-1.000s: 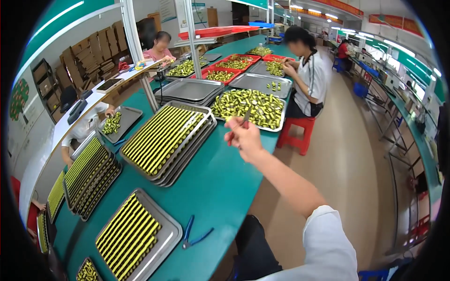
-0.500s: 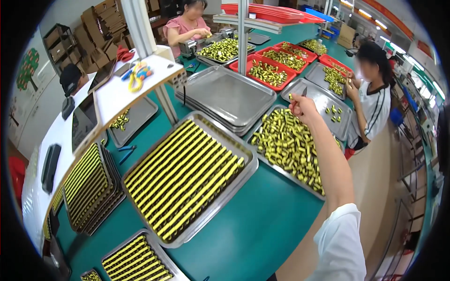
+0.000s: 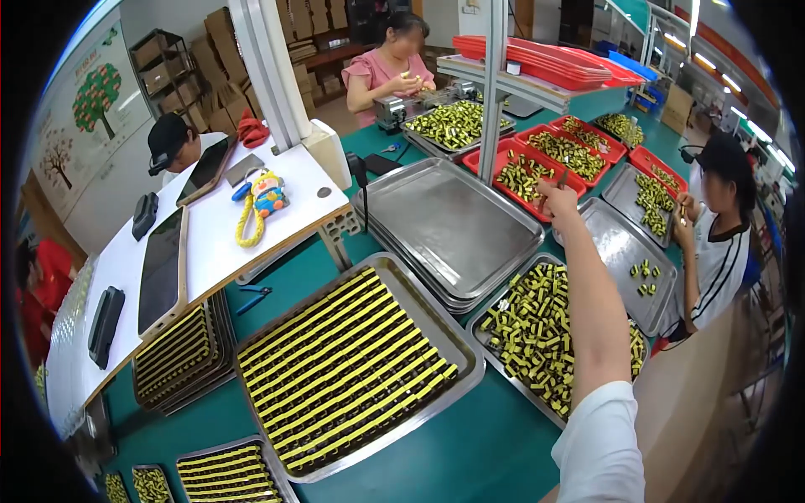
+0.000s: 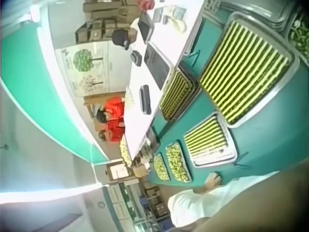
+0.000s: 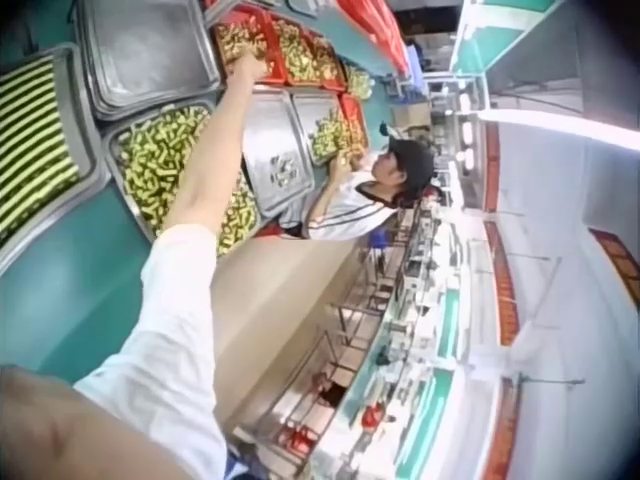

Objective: The person assembles small yellow components onto black bases using pliers at an electronics factory workbench.

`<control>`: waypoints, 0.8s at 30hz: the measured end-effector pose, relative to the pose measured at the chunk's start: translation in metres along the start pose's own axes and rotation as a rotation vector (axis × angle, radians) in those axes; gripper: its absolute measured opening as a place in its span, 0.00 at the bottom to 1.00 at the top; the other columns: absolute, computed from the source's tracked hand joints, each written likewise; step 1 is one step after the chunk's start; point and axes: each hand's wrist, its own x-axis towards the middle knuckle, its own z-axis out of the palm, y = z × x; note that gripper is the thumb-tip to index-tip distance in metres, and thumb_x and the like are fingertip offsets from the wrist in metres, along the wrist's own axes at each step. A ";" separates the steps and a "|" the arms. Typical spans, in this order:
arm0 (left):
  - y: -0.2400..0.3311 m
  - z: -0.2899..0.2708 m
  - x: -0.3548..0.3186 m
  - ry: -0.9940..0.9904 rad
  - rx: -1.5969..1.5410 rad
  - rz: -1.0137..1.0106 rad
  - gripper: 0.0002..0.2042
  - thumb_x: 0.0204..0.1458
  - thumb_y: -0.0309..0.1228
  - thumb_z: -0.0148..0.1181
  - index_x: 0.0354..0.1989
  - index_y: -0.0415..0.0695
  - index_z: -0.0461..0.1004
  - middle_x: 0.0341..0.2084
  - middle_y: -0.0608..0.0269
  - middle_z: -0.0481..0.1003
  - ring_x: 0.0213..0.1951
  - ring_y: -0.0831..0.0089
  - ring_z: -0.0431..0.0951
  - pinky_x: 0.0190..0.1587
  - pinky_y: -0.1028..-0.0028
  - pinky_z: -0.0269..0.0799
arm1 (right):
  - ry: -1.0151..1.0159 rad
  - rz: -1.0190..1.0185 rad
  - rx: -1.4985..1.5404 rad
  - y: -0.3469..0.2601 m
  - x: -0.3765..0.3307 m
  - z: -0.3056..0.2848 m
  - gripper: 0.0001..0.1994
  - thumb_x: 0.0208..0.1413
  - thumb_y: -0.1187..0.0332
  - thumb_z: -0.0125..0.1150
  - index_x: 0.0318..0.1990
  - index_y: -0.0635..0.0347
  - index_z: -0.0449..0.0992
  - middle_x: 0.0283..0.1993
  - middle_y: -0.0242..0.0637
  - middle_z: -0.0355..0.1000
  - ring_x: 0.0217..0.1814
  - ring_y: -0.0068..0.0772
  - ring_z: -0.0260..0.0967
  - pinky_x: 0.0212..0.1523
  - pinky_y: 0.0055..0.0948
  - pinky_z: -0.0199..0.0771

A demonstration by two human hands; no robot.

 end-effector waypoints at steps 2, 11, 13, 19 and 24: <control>-0.010 0.008 0.004 0.026 0.027 0.036 0.16 0.49 0.43 0.61 0.40 0.45 0.74 0.45 0.44 0.68 0.48 0.42 0.67 0.51 0.50 0.66 | 0.003 -0.021 0.041 -0.001 -0.008 -0.009 0.08 0.55 0.70 0.67 0.35 0.62 0.73 0.20 0.36 0.70 0.15 0.25 0.67 0.11 0.23 0.53; -0.098 0.136 0.045 0.750 -0.246 0.335 0.14 0.45 0.38 0.64 0.35 0.44 0.72 0.40 0.46 0.67 0.42 0.46 0.69 0.42 0.51 0.66 | 0.009 -0.112 0.159 -0.052 -0.165 -0.042 0.05 0.54 0.76 0.63 0.37 0.63 0.73 0.26 0.36 0.73 0.18 0.23 0.67 0.12 0.21 0.52; -0.102 0.133 0.036 0.874 0.160 0.482 0.15 0.42 0.37 0.66 0.34 0.43 0.71 0.37 0.48 0.68 0.38 0.46 0.70 0.37 0.51 0.66 | -0.079 -0.080 0.141 -0.034 -0.194 -0.030 0.06 0.56 0.75 0.62 0.39 0.64 0.73 0.29 0.37 0.73 0.21 0.24 0.70 0.12 0.20 0.53; -0.073 0.100 0.031 0.885 0.129 0.641 0.07 0.45 0.28 0.66 0.24 0.43 0.72 0.27 0.51 0.71 0.30 0.53 0.71 0.32 0.55 0.66 | -0.339 -0.241 0.236 -0.029 -0.341 -0.013 0.05 0.59 0.66 0.64 0.38 0.54 0.76 0.30 0.23 0.71 0.23 0.09 0.64 0.13 0.11 0.53; -0.065 0.076 0.051 0.932 0.059 0.766 0.07 0.52 0.33 0.60 0.30 0.44 0.70 0.33 0.55 0.66 0.36 0.58 0.68 0.39 0.63 0.64 | -0.543 -0.353 0.298 -0.006 -0.521 -0.018 0.06 0.65 0.69 0.58 0.45 0.57 0.70 0.31 0.23 0.63 0.28 0.12 0.59 0.21 0.13 0.55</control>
